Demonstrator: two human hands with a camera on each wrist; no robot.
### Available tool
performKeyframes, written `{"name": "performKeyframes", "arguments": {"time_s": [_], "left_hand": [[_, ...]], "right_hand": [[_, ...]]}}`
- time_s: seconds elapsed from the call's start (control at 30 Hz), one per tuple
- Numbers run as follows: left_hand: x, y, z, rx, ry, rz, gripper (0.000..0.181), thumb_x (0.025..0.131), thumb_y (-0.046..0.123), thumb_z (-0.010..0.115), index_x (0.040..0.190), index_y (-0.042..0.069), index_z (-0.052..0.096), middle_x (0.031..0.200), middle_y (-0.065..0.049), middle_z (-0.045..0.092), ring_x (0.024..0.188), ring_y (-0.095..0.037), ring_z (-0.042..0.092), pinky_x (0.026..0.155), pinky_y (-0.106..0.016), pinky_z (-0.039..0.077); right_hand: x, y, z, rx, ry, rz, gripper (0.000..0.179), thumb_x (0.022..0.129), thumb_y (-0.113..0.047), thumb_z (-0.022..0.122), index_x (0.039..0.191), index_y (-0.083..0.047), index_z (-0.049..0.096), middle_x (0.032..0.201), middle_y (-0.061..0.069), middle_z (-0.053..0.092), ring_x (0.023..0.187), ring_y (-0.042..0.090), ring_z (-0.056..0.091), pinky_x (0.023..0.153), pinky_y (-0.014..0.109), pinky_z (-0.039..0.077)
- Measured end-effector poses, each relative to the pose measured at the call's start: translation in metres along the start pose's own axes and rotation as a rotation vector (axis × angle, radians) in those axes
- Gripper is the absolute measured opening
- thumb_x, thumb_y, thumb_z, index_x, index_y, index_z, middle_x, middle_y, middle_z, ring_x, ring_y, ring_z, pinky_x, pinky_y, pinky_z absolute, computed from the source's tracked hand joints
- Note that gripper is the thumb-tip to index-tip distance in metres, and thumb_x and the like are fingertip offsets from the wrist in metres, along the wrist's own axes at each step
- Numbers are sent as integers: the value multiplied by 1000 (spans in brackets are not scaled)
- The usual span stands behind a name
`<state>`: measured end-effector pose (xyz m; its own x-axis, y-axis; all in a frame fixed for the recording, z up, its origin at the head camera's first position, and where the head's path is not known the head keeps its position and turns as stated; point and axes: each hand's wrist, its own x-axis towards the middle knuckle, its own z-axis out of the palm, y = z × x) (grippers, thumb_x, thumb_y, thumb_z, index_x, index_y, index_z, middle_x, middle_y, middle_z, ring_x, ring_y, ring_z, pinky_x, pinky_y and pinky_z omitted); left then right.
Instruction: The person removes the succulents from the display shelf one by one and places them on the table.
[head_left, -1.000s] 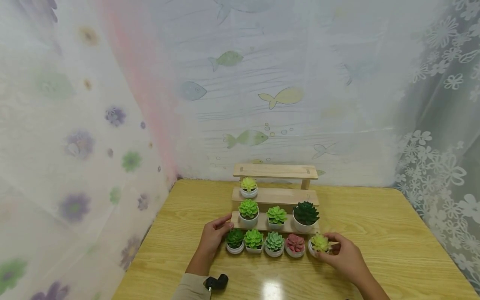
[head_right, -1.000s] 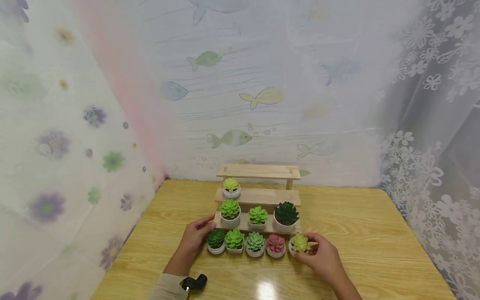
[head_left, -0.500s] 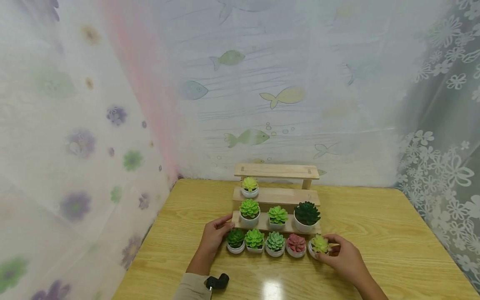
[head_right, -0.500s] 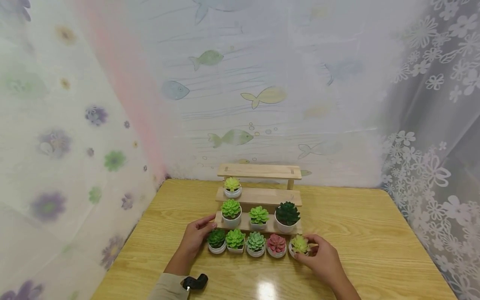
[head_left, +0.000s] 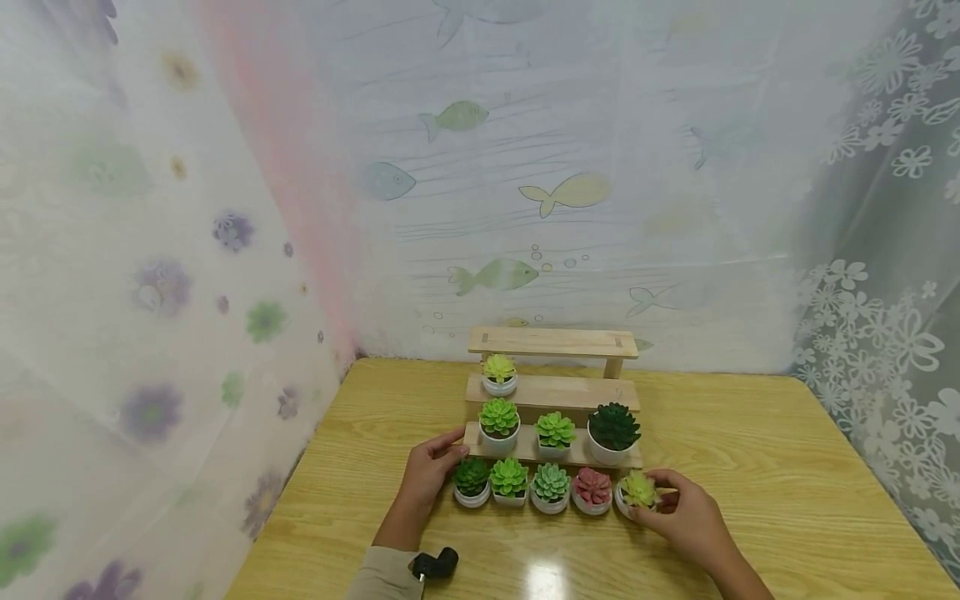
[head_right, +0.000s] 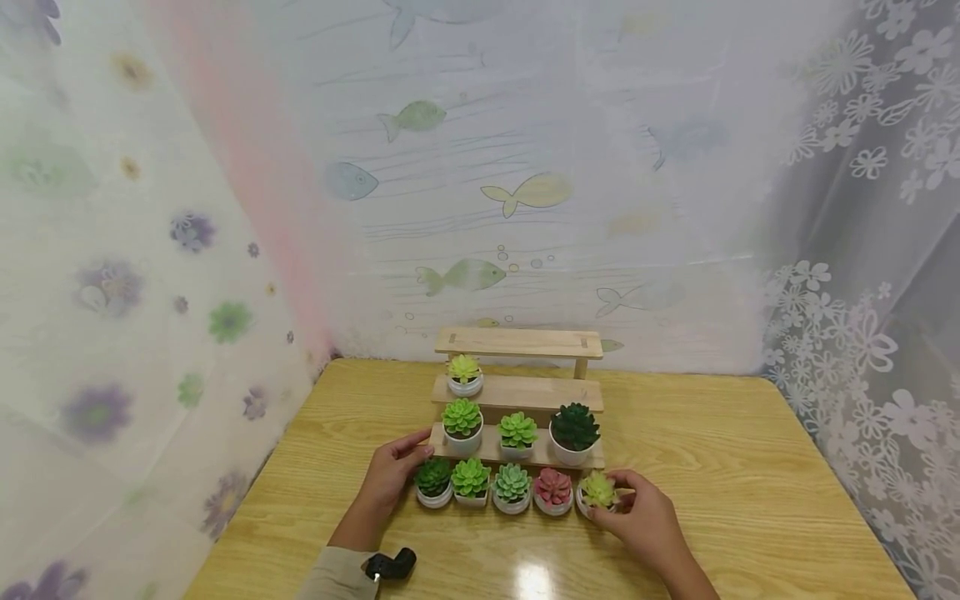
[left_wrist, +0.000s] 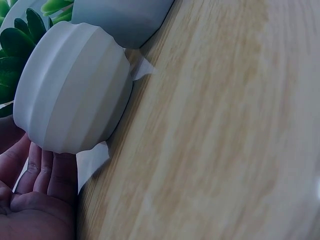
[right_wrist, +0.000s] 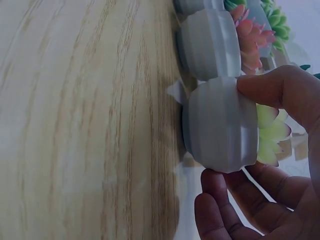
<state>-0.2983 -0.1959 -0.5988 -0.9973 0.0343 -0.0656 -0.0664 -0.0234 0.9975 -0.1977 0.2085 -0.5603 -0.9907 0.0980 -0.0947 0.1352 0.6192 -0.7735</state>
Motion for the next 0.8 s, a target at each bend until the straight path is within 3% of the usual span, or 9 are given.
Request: {"name": "performKeyframes", "arguments": {"time_s": [0.57,0.8], "left_hand": [[1,-1,0,1,-3,0,44,94,17,78,134,3,69,103,-6,78,92,-8,72,78,-23,58],[1,-1,-1,7,-1,2,45,94,18,78,135,3,69,103,-5,77,92,-8,71,78,-23,58]], "right_hand": [[-1,-1,1,-10,-6,-6,71,76,-37,93,133,-5,64,130,17,66,98,20,68,76,37,58],[-3,-4,1,5,-5,-5,74,75,-38,93,135,-6,63,131,18,65,99,22,68,79,40,59]]}}
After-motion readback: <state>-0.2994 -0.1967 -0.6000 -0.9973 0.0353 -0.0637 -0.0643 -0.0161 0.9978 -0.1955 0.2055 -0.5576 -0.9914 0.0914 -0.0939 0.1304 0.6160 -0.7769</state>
